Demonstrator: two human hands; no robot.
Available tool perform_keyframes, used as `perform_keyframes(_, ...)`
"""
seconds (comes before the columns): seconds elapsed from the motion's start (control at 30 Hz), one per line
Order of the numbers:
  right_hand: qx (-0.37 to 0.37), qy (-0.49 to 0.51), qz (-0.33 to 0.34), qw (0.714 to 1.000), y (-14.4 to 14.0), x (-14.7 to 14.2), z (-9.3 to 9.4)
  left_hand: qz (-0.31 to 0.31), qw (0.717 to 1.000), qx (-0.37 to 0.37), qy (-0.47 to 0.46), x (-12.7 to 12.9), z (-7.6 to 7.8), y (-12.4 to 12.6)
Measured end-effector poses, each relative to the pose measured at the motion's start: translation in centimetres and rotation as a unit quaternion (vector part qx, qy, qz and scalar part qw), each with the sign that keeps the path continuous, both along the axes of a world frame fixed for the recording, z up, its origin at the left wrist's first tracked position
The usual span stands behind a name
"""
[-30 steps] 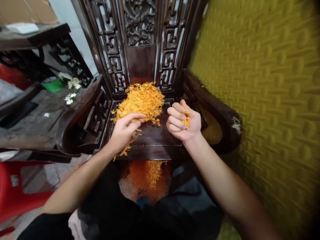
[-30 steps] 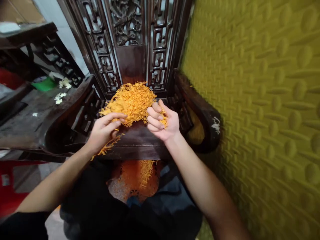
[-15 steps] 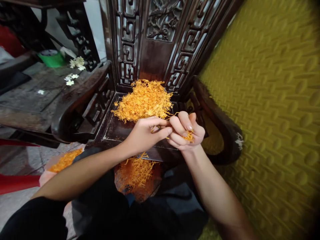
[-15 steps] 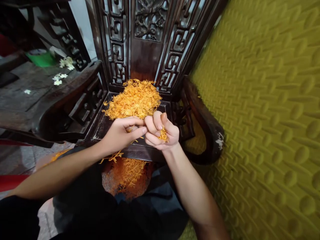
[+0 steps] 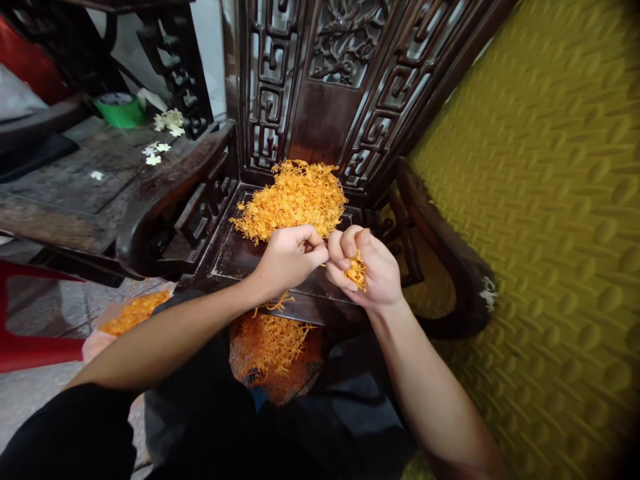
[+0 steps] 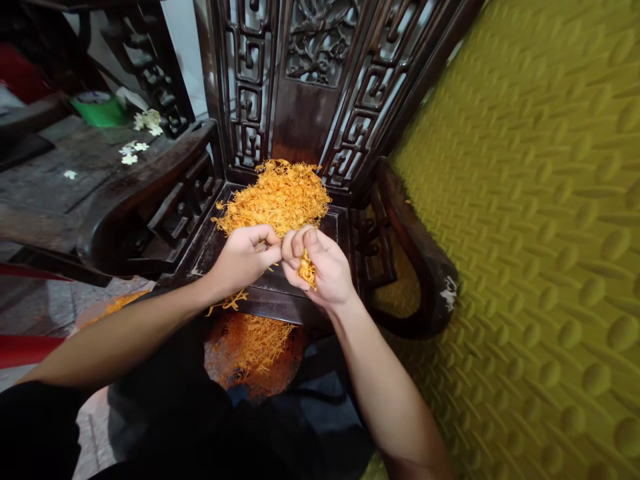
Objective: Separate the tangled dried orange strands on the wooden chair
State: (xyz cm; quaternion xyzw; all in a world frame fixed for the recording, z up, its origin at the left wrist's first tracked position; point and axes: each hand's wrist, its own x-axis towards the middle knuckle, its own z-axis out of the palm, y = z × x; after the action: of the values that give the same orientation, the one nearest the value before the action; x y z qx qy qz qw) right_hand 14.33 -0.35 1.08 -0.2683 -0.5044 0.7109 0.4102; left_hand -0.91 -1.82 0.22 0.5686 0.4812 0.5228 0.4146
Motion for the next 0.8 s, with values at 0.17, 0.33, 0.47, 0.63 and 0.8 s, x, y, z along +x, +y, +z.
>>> perform_keyframes(0.17, -0.031, 0.060, -0.002, 0.998, 0.0, -0.6, 0.3, -0.007, 1.000, 0.014, 0.015, 0.6, -0.4, 0.2)
perform_keyframes(0.33, -0.027, 0.100, 0.065, 0.992, -2.8, 0.5, 1.6, 0.082, 0.995, 0.025, 0.052, -1.7, -1.1, 3.7)
perform_keyframes(0.47, -0.010, 0.125, 0.105, 0.986, -3.3, 2.2, 1.5, 0.139, 0.986, 0.035, 0.084, -4.7, -1.5, 5.2)
perform_keyframes(0.63, -0.064, 0.137, -0.016, 0.988, 0.8, 4.1, -0.1, -0.020, 0.983, 0.042, 0.177, -4.3, -1.3, 1.9)
perform_keyframes(0.8, -0.092, 0.098, -0.084, 0.987, 2.2, 5.7, 0.2, -0.076, 0.955, 0.146, 0.246, -4.3, -1.1, 0.0)
